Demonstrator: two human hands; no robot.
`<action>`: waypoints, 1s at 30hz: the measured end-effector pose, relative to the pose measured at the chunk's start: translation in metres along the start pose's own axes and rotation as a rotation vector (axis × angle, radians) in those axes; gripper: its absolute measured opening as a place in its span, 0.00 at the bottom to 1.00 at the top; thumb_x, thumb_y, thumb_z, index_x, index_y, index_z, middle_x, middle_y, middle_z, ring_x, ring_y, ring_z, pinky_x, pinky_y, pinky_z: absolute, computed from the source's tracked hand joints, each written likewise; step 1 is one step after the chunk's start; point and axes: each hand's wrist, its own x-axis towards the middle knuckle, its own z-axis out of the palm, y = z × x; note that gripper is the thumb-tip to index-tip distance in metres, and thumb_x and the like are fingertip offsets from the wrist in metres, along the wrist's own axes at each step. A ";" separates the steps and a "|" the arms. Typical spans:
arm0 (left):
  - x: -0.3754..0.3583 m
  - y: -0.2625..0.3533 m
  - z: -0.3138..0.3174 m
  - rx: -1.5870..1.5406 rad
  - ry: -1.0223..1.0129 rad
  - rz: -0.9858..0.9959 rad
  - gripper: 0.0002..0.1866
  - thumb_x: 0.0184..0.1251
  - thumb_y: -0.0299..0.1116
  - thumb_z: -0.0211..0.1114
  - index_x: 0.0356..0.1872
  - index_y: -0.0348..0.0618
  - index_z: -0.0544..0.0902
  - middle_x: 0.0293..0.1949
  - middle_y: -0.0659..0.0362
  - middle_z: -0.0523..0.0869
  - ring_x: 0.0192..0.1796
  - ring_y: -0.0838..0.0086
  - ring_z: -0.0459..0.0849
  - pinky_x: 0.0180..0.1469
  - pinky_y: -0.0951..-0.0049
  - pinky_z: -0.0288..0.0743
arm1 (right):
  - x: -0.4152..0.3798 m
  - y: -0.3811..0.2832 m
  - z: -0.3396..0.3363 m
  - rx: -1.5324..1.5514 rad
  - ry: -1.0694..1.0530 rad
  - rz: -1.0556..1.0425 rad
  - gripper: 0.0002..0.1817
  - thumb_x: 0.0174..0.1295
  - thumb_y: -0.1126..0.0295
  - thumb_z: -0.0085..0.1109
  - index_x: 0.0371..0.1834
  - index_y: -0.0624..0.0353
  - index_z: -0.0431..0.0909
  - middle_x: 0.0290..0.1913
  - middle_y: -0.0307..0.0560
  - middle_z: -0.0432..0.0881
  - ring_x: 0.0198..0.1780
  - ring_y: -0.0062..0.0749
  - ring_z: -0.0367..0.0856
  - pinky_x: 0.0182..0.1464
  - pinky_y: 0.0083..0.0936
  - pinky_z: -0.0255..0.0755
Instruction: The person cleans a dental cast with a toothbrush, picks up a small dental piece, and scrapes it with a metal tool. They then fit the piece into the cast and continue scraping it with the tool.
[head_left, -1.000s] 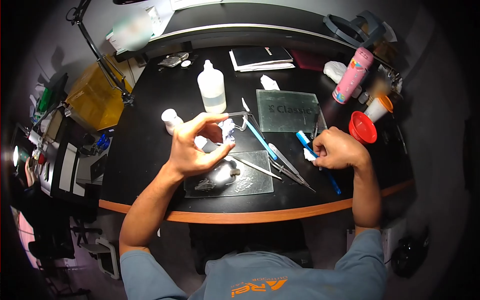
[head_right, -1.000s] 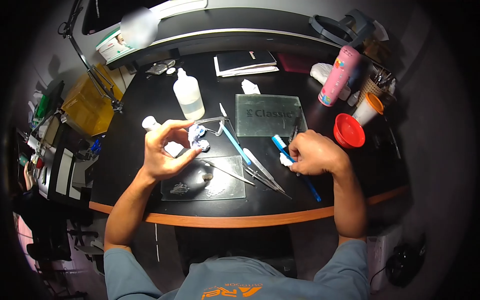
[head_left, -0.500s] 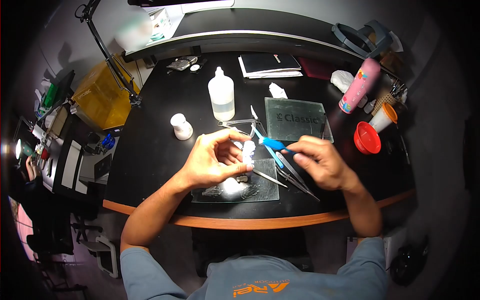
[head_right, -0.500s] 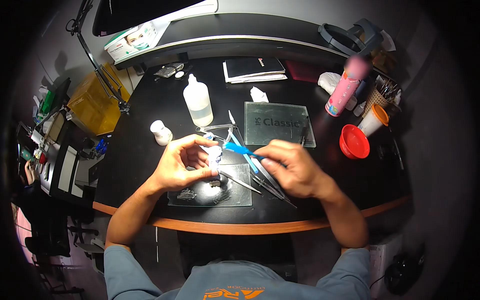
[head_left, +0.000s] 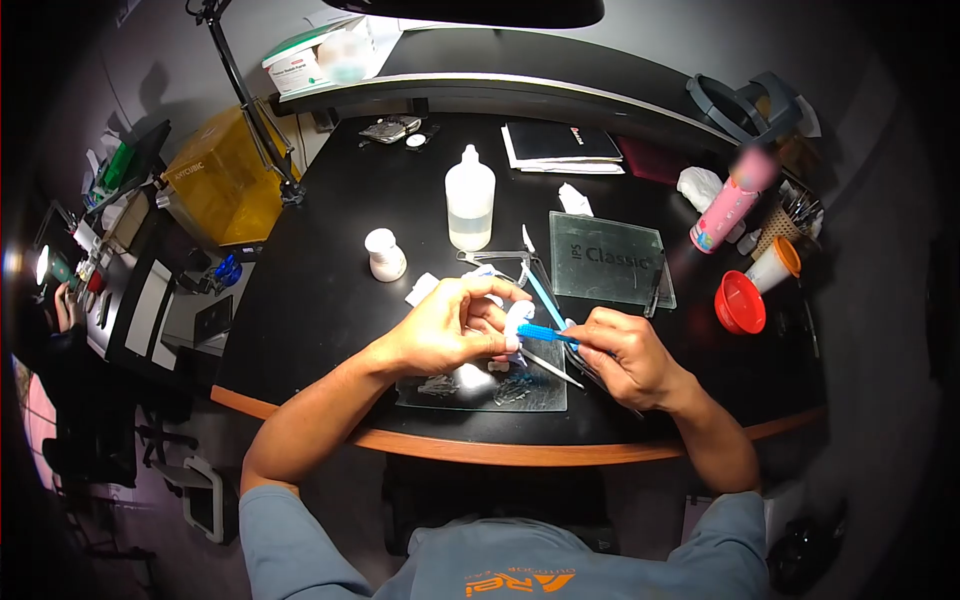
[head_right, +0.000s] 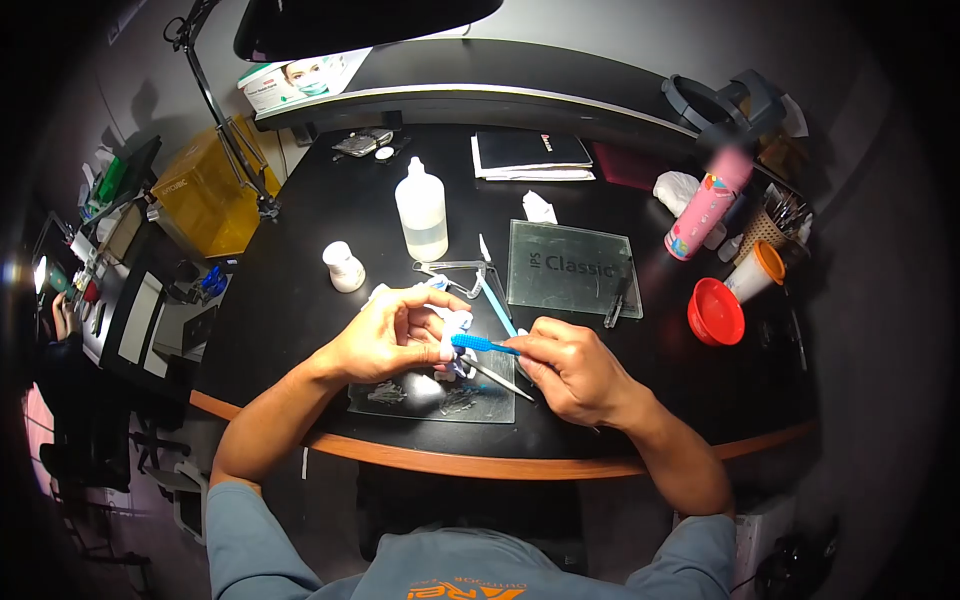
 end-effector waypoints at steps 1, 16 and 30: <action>0.000 0.000 -0.001 -0.039 -0.006 -0.010 0.29 0.70 0.24 0.78 0.69 0.30 0.78 0.45 0.52 0.93 0.45 0.75 0.93 0.54 0.73 0.89 | 0.000 0.002 0.000 -0.020 0.009 -0.009 0.12 0.68 0.79 0.62 0.51 0.69 0.89 0.35 0.52 0.82 0.32 0.45 0.85 0.35 0.37 0.76; -0.004 0.001 0.001 -0.323 -0.057 -0.056 0.32 0.73 0.28 0.75 0.74 0.30 0.74 0.50 0.50 0.92 0.51 0.69 0.93 0.57 0.67 0.91 | 0.001 -0.001 0.009 -0.071 0.144 -0.030 0.12 0.70 0.82 0.65 0.55 0.67 0.89 0.36 0.48 0.80 0.31 0.35 0.82 0.35 0.32 0.76; -0.005 0.009 -0.004 -0.189 0.112 0.060 0.27 0.72 0.23 0.76 0.69 0.35 0.78 0.48 0.48 0.92 0.52 0.70 0.93 0.54 0.68 0.92 | -0.013 0.009 -0.034 -0.331 0.214 0.271 0.07 0.64 0.73 0.66 0.37 0.66 0.88 0.34 0.57 0.85 0.35 0.57 0.87 0.38 0.46 0.79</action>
